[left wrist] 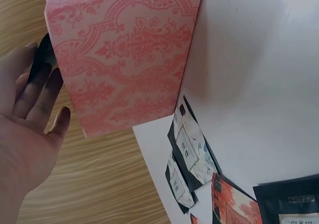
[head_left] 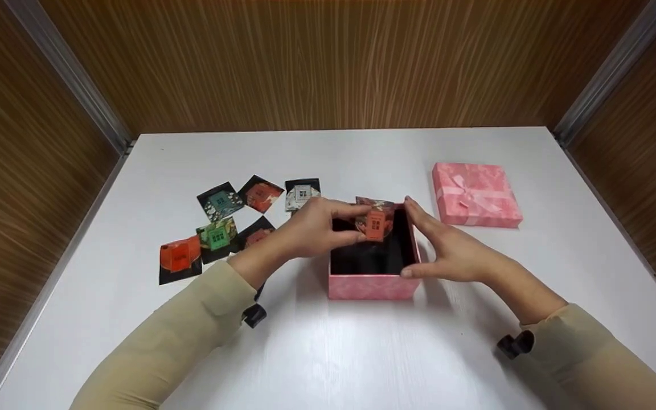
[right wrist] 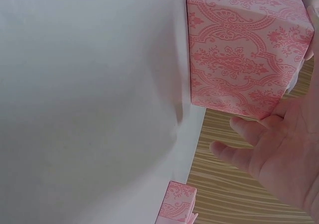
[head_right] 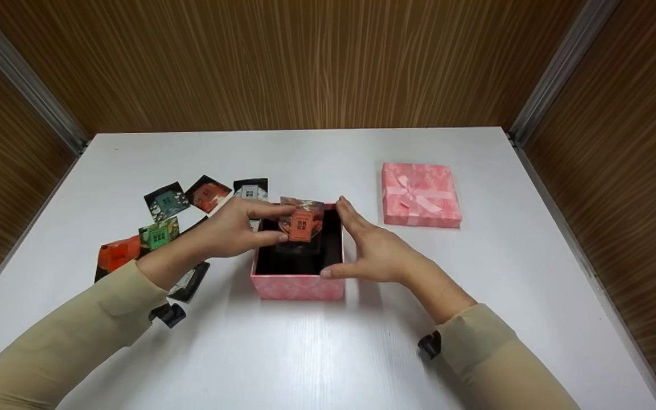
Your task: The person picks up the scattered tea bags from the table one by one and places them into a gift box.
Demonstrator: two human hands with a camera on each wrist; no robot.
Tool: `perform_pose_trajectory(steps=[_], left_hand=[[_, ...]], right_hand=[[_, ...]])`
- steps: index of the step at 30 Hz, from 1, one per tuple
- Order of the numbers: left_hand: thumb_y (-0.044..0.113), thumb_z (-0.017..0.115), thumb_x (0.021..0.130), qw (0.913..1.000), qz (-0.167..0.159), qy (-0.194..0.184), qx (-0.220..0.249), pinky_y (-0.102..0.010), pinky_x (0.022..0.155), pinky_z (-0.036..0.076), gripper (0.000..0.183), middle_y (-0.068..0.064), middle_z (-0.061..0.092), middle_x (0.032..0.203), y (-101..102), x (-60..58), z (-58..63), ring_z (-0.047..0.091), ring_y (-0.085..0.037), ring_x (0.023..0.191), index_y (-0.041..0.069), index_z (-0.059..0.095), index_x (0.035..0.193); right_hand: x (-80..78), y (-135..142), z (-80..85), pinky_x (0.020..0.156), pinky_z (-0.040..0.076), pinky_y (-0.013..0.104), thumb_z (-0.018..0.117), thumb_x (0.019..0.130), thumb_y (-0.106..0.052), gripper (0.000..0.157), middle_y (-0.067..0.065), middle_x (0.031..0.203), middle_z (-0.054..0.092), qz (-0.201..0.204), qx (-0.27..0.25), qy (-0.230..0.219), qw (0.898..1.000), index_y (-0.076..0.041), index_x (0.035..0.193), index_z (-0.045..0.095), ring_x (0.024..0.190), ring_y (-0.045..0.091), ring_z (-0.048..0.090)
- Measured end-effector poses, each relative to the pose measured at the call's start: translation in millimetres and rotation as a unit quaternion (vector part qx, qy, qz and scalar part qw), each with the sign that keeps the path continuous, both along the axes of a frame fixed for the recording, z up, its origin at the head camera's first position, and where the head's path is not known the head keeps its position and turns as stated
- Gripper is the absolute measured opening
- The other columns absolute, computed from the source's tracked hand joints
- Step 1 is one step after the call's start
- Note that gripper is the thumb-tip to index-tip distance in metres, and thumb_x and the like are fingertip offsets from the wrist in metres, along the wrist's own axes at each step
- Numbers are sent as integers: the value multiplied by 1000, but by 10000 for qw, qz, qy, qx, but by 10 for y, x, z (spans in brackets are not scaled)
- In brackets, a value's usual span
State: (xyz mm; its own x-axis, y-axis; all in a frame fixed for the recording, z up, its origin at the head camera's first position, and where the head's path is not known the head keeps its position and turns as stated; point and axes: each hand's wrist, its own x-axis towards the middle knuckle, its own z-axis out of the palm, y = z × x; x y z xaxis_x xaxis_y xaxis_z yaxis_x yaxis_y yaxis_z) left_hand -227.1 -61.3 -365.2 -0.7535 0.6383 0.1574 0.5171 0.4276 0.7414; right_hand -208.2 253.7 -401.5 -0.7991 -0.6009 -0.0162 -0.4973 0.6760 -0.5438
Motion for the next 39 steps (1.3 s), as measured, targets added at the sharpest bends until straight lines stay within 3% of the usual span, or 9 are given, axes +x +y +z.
perform_pose_trajectory(steps=[6,11,19,26,32,39], left_hand=[[21,81,97,9996,-61,81,-252,-32,94,52,53,-6,74,129,79,-15,-29,64,-12,102,12,65,146],[19,81,96,9993,-101,-1,-354,-29,91,53,55,-6,74,130,139,-17,-58,64,-12,100,11,64,147],[21,82,96,9969,-271,308,-669,-32,100,52,55,-9,72,133,235,-28,-105,66,-15,111,9,65,146],[23,80,98,9928,-387,255,-1107,-35,95,53,55,-11,70,137,322,-44,-114,61,-14,103,10,62,149],[24,79,99,9882,-419,334,-1434,-36,106,51,55,-8,67,141,377,-72,-119,64,-16,117,9,63,149],[27,78,100,9821,-413,384,-1800,-38,109,49,55,-6,67,143,421,-101,-128,65,-21,124,13,61,151]], right_hand=[[-9,-6,5,124,27,57,80,87,-63,124,6,178,4,28,-1,-9,10000,-19,172,1,159,32,22],[-17,-7,2,123,28,57,80,88,-62,124,6,178,3,30,29,13,10000,-19,172,1,158,33,23],[-14,4,13,125,26,57,81,87,-63,125,6,178,3,-24,52,-48,10000,-19,172,0,160,31,19],[-21,12,12,124,27,57,82,87,-62,125,7,178,3,-6,69,10,10000,-17,172,1,159,32,21],[-19,4,2,123,29,58,81,87,-61,124,7,178,4,12,15,24,10000,-19,172,2,159,32,23],[-6,-2,3,123,29,57,81,88,-61,123,6,178,4,21,1,-2,10000,-18,172,3,159,33,23]])
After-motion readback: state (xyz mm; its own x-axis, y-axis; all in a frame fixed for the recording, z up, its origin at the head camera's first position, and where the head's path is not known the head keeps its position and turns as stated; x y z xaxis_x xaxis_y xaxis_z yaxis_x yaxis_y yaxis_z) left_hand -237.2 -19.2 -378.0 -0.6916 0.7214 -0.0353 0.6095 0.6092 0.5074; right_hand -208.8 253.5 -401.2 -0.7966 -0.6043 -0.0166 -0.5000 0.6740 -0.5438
